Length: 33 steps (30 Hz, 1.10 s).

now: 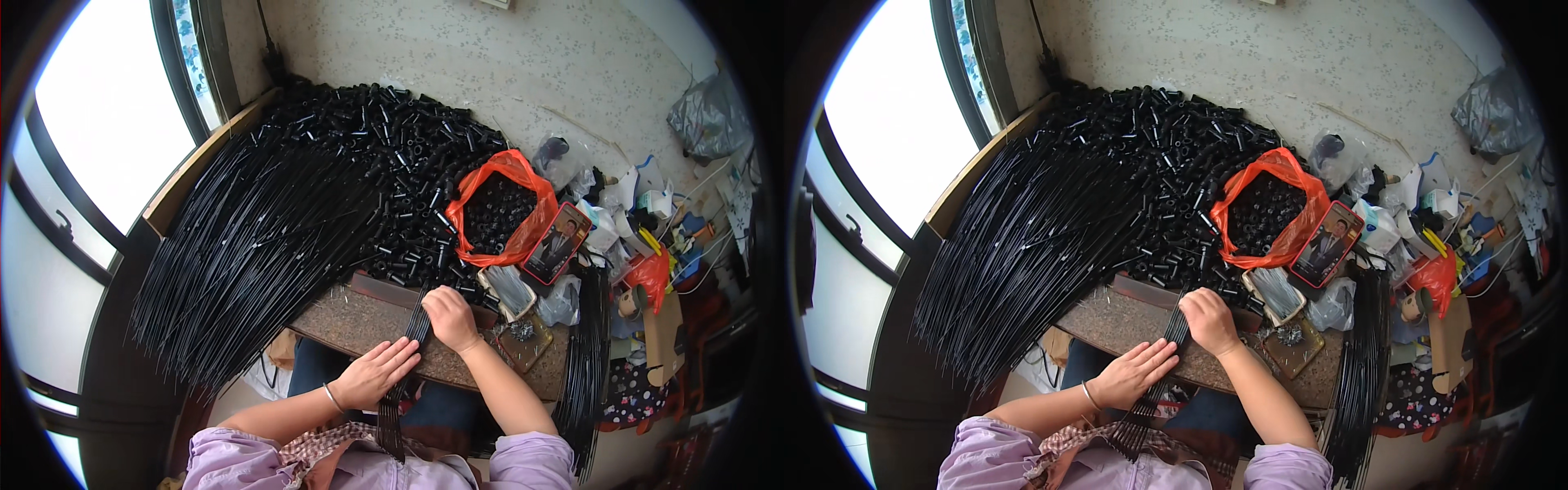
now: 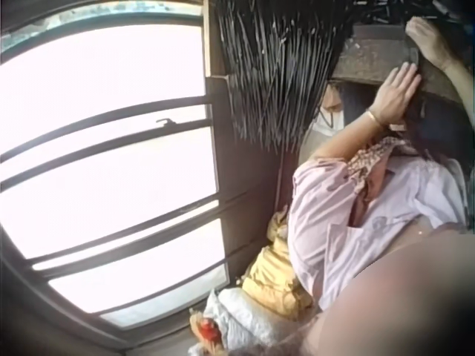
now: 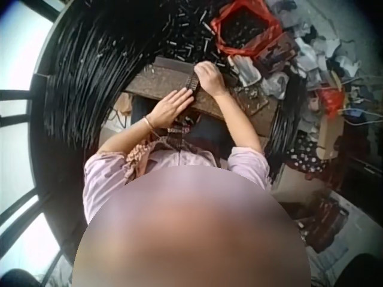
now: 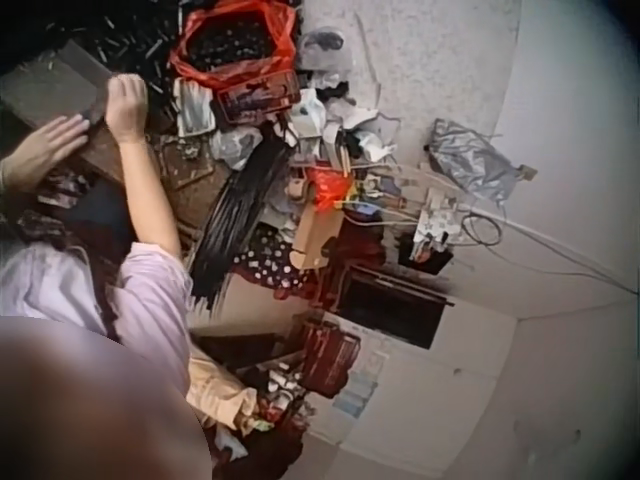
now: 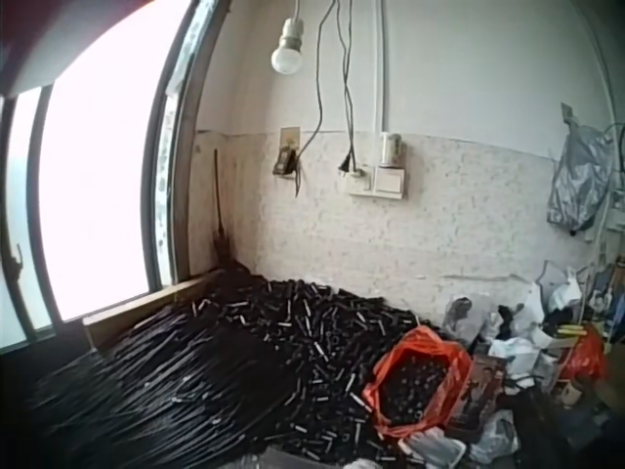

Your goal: Assemble umbrella ribs into a central hub using pliers to secure the joints.

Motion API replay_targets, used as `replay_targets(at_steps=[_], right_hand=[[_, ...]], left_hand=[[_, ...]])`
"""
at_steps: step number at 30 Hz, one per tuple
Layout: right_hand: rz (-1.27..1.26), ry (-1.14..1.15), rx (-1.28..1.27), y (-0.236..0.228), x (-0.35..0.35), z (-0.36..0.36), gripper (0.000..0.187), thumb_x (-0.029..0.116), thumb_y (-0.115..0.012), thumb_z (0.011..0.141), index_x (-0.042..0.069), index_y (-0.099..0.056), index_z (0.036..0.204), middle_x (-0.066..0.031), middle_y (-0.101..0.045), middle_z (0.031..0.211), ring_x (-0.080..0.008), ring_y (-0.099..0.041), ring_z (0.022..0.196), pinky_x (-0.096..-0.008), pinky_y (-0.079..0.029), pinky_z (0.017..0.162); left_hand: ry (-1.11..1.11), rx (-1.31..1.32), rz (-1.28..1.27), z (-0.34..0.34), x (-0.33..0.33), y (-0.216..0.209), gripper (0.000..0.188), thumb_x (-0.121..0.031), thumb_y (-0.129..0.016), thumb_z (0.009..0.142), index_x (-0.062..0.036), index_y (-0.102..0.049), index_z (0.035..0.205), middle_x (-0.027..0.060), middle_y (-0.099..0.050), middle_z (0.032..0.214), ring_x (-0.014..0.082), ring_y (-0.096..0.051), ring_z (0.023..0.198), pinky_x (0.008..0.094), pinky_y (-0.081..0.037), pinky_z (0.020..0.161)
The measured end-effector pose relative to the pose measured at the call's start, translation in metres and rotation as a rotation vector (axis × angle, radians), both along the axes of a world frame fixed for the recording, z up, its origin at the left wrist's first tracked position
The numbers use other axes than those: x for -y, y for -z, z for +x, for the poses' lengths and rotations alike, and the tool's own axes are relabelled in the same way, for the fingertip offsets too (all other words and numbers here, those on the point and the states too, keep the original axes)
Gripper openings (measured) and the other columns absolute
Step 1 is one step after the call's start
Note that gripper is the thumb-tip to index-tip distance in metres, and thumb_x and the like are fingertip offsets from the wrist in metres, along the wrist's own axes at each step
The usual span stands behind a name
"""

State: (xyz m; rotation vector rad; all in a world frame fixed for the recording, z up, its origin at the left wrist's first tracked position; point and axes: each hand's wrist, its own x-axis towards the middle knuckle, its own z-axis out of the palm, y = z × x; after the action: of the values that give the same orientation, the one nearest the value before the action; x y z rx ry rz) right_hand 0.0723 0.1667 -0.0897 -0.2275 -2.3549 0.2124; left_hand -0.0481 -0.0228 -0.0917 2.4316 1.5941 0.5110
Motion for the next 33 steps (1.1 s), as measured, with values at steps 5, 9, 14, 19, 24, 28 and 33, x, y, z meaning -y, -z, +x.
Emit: replay_targets(at_steps=[5,9,14,19,24,28,33], right_hand=[[-0.262,0.259,0.049,-0.012,-0.023,0.038,0.009,0.004,-0.056,0.077,0.002,-0.061,0.084,-0.0105,-0.055,0.08,-0.0299,-0.054,0.073,-0.0376,-0.044,0.066],[-0.294,0.203,0.235,-0.007,-0.016,0.044,0.013,0.001,-0.056,0.076,0.002,-0.063,0.086,-0.0092,-0.055,0.078,-0.0258,-0.057,0.074,-0.0345,-0.048,0.065],[-0.316,0.24,0.264,-0.012,-0.016,0.044,0.014,0.0,-0.055,0.075,0.002,-0.063,0.087,-0.0092,-0.055,0.078,-0.0265,-0.057,0.073,-0.0344,-0.048,0.065],[-0.323,0.208,0.201,-0.009,-0.015,0.037,0.014,-0.001,-0.056,0.075,0.001,-0.063,0.087,-0.0113,-0.055,0.076,-0.0294,-0.057,0.069,-0.0355,-0.046,0.06],[-0.268,0.249,0.26,-0.012,-0.014,0.03,0.014,0.001,-0.057,0.075,0.003,-0.063,0.088,-0.0099,-0.055,0.075,-0.0288,-0.057,0.068,-0.0351,-0.047,0.06],[-0.287,0.184,0.254,-0.012,-0.026,0.031,0.014,0.002,-0.057,0.075,0.003,-0.064,0.088,-0.0102,-0.055,0.075,-0.0291,-0.057,0.068,-0.0351,-0.047,0.06],[-0.406,0.247,0.353,-0.016,-0.019,0.027,0.011,0.004,-0.055,0.077,0.006,-0.063,0.084,-0.0098,-0.055,0.079,-0.0313,-0.059,0.068,-0.0376,-0.049,0.061]], left_hand=[[0.029,-0.142,-0.001,0.0,-0.003,0.002,0.069,-0.023,-0.048,0.076,0.0013,-0.023,0.136,0.0169,-0.022,0.143,0.0279,-0.02,0.134,0.0398,-0.018,0.107],[0.04,-0.147,-0.069,-0.002,-0.003,-0.003,0.07,-0.025,-0.049,0.076,0.0018,-0.024,0.136,0.017,-0.022,0.143,0.0275,-0.019,0.134,0.0397,-0.018,0.107],[0.036,-0.096,-0.069,0.0,-0.005,-0.004,0.069,-0.029,-0.049,0.078,0.0023,-0.026,0.135,0.017,-0.022,0.143,0.0274,-0.021,0.134,0.0391,-0.019,0.107],[0.038,-0.176,-0.059,-0.002,-0.006,-0.003,0.07,-0.03,-0.05,0.077,0.0022,-0.026,0.135,0.0167,-0.022,0.143,0.0272,-0.022,0.133,0.0385,-0.02,0.106],[0.037,-0.179,-0.058,-0.003,-0.007,-0.004,0.071,-0.03,-0.049,0.076,0.002,-0.026,0.135,0.016,-0.023,0.143,0.0269,-0.022,0.133,0.0383,-0.02,0.106],[0.044,-0.083,-0.082,-0.003,-0.007,-0.006,0.07,-0.028,-0.048,0.077,0.0021,-0.026,0.135,0.0158,-0.022,0.144,0.0265,-0.022,0.134,0.0382,-0.02,0.107],[0.038,-0.079,-0.071,-0.005,-0.006,-0.007,0.07,-0.025,-0.049,0.075,0.0023,-0.026,0.135,0.0164,-0.022,0.144,0.0262,-0.022,0.134,0.0381,-0.02,0.107]])
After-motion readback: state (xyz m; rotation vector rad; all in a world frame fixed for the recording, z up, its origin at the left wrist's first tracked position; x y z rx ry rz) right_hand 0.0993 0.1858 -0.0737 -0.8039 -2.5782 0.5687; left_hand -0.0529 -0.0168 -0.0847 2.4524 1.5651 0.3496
